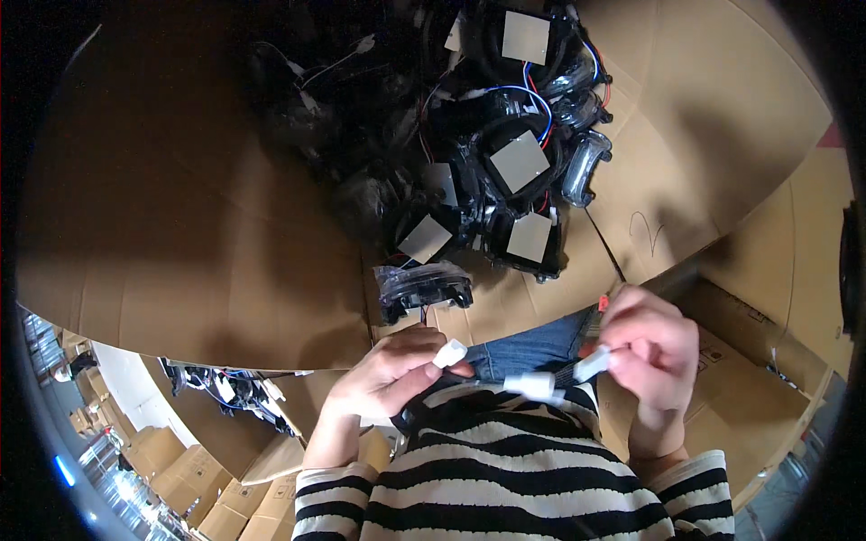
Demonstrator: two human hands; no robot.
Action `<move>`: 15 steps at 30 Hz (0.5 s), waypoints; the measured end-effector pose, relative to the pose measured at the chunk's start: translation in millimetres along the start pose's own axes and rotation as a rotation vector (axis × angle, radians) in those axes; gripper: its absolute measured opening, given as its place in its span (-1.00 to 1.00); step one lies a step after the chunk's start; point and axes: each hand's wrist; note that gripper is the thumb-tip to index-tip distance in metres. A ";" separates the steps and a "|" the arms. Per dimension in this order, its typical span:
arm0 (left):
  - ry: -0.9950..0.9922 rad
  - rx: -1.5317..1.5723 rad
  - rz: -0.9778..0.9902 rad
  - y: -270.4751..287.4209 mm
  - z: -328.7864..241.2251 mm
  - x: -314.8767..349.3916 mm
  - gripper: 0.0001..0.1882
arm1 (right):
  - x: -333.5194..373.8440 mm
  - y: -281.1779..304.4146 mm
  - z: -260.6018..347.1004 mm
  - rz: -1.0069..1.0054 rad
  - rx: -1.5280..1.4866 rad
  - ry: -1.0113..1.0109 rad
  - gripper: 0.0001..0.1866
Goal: The person repeatedly picks up small black electronic components from a cardboard box and wraps their wire connectors with small white foam pieces. The person handles the items one at a time, placing the wrapped units back into the box.
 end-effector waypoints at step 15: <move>-0.174 0.083 0.420 1.5 9.4 -17.7 -0.81 | 9.0 -30.3 -25.2 0.378 0.125 -0.025 -0.88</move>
Point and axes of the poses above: each hand's wrist, its own x-axis away from the middle knuckle, its own y-axis out of the back of the hand, z = x × y, and after that the axes turned 15 degrees about y, right-handed
